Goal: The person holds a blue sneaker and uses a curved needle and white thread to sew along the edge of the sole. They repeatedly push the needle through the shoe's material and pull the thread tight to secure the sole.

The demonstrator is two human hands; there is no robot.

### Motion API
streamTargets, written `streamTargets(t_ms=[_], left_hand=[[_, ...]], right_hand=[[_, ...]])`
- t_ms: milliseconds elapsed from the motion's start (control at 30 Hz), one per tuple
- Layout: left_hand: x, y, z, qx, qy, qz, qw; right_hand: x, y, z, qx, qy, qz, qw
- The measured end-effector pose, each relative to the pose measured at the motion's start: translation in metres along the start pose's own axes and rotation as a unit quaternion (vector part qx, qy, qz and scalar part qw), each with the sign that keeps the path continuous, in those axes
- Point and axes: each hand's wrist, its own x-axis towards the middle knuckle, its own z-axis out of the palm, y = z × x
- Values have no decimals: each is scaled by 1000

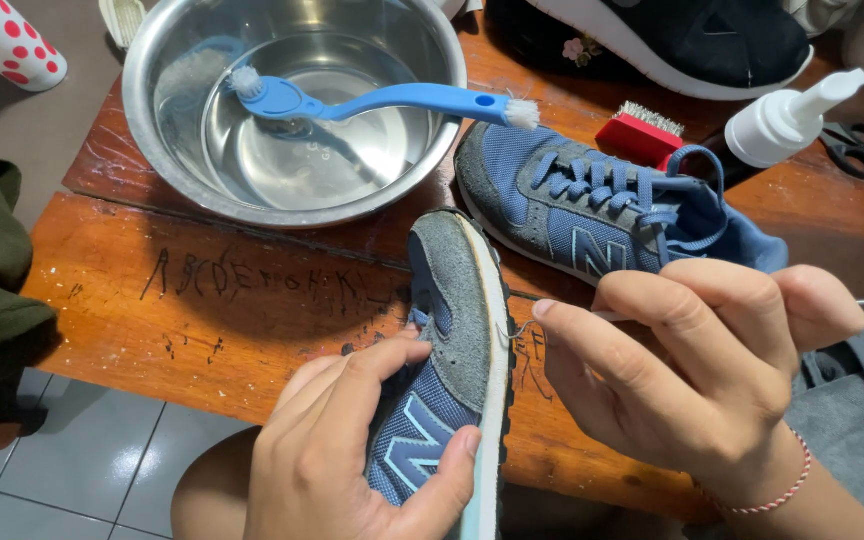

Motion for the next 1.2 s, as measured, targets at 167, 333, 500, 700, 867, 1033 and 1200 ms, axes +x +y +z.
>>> streamTargets(t_ms=[167, 333, 500, 700, 867, 1033, 1200], left_hand=[[0, 0, 0, 2, 0, -3, 1000], [0, -1, 0, 4, 1, 3, 1000], [-1, -3, 1, 0, -2, -3, 1000], [-1, -1, 0, -1, -1, -10, 1000], [-1, -1, 0, -1, -4, -14, 1000], [-2, -1, -1, -1, -3, -19, 1000], [-1, -1, -1, -4, -3, -19, 1000]], right_hand=[[0, -2, 2, 12, 17, 1, 1000], [0, 1, 0, -5, 10, 5, 1000], [0, -4, 2, 30, 2, 19, 999], [-2, 3, 1, 16, 11, 7, 1000], [-4, 4, 5, 16, 4, 4, 1000], [-9, 10, 6, 4, 4, 5, 1000], [-7, 8, 6, 15, 6, 9, 1000]])
